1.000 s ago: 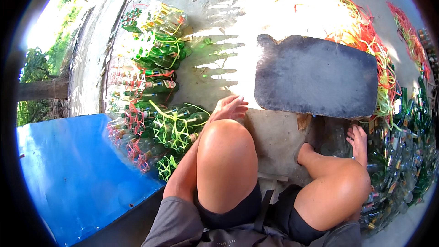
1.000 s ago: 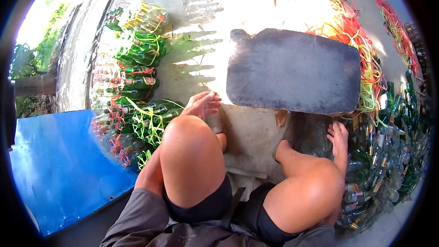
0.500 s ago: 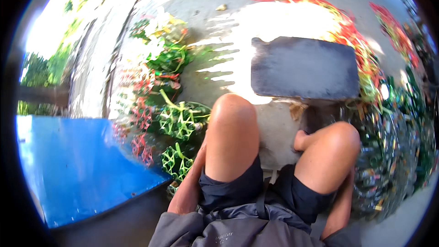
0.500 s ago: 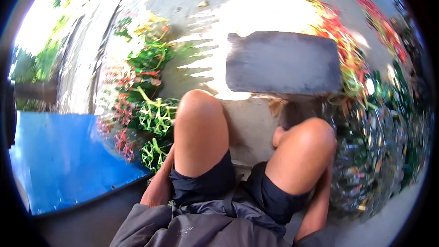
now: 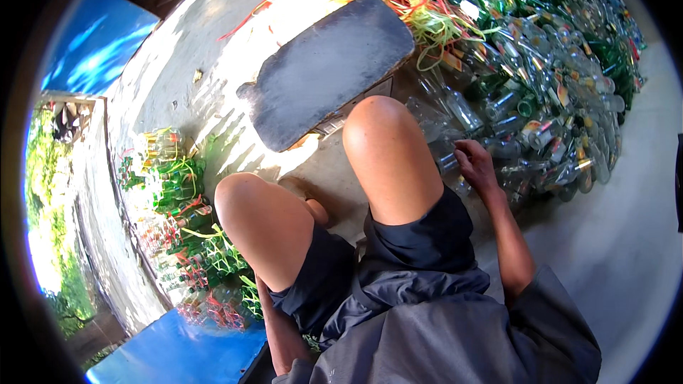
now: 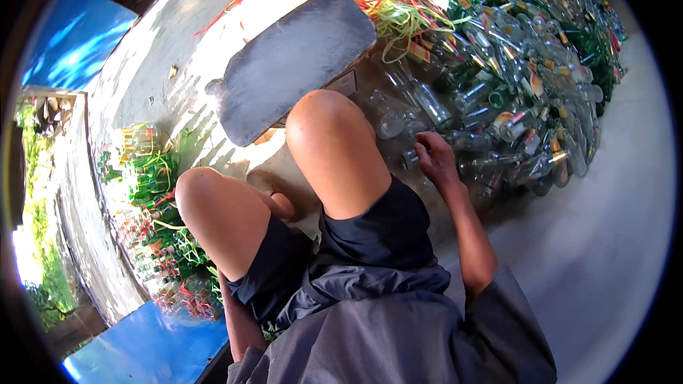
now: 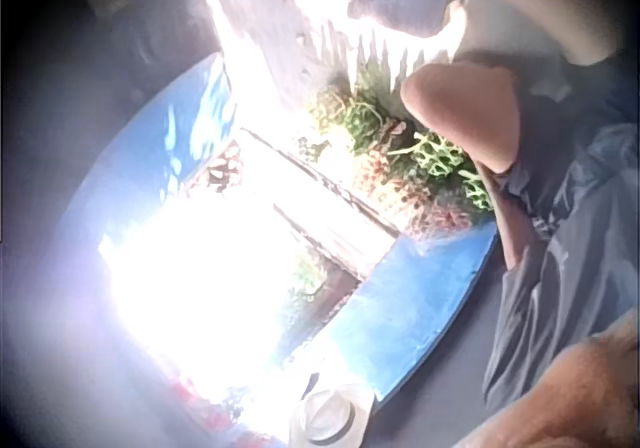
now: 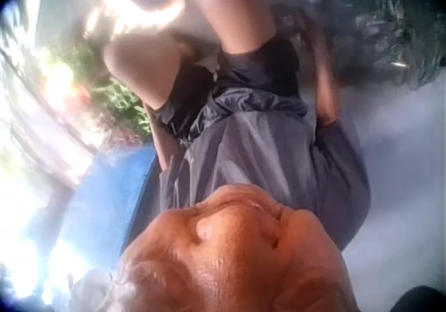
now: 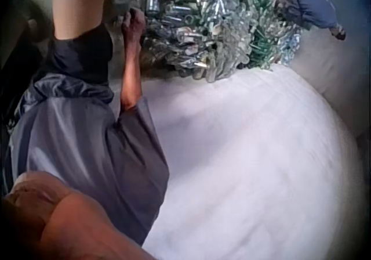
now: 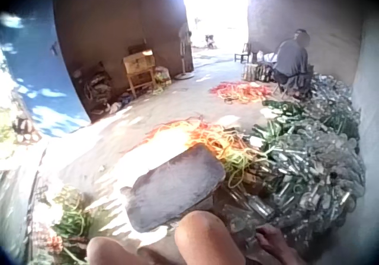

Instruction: The person sits on the ground and sorts glass bottles by picking them up from a pile and placing them onto a flat surface. The person handles clear and green glass bottles, arranging them in rows on the surface.

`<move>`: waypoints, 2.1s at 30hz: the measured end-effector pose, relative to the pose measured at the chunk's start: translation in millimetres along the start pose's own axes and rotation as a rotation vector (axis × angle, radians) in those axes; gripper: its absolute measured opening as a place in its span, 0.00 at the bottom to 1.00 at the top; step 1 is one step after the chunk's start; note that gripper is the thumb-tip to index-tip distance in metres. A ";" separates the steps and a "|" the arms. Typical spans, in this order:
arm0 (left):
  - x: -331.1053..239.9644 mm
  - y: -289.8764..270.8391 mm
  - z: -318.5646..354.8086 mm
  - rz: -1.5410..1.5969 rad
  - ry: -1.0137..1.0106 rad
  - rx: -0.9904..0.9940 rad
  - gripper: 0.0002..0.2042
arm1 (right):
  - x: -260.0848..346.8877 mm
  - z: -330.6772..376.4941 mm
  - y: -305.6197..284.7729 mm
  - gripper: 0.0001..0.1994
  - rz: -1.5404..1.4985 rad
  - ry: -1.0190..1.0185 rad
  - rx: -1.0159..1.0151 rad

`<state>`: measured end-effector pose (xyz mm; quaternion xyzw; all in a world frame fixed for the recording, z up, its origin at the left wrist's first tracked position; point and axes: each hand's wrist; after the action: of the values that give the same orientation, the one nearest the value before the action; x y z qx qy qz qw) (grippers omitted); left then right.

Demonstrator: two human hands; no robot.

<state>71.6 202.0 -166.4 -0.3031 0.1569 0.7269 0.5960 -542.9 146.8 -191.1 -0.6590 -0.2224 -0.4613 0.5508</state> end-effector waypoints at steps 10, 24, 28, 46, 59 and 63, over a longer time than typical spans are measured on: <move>-123.7 45.1 6.3 -0.539 0.588 -0.049 0.21 | -16.9 17.2 -6.5 0.09 -0.007 -0.023 -0.087; -185.0 165.1 116.7 -0.218 0.852 -0.030 0.27 | 32.0 -3.0 -2.0 0.10 0.005 -0.089 -0.028; -165.5 141.1 95.7 -0.296 1.058 -0.046 0.26 | 58.6 -9.1 5.6 0.13 -0.107 -0.045 0.121; -114.0 101.0 87.5 0.012 0.726 0.152 0.14 | -27.6 -99.1 21.9 0.19 -0.241 -0.279 0.318; -100.4 83.1 73.1 -0.012 0.628 0.211 0.13 | -12.7 -103.6 33.3 0.16 -0.094 -0.148 0.192; -119.7 99.4 76.9 -0.026 0.644 0.158 0.15 | -37.6 -109.4 30.6 0.18 0.222 0.022 0.150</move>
<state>-30.7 131.1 -45.5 -0.4722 0.3892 0.5716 0.5467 -575.9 43.9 -242.7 -0.6316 -0.1758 -0.3867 0.6486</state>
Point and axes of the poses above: each hand's wrist, its own z-axis away from the middle knuckle, its own y-axis out of the palm, x = y × z, and after that the axes turned 4 degrees about -z, right-handed
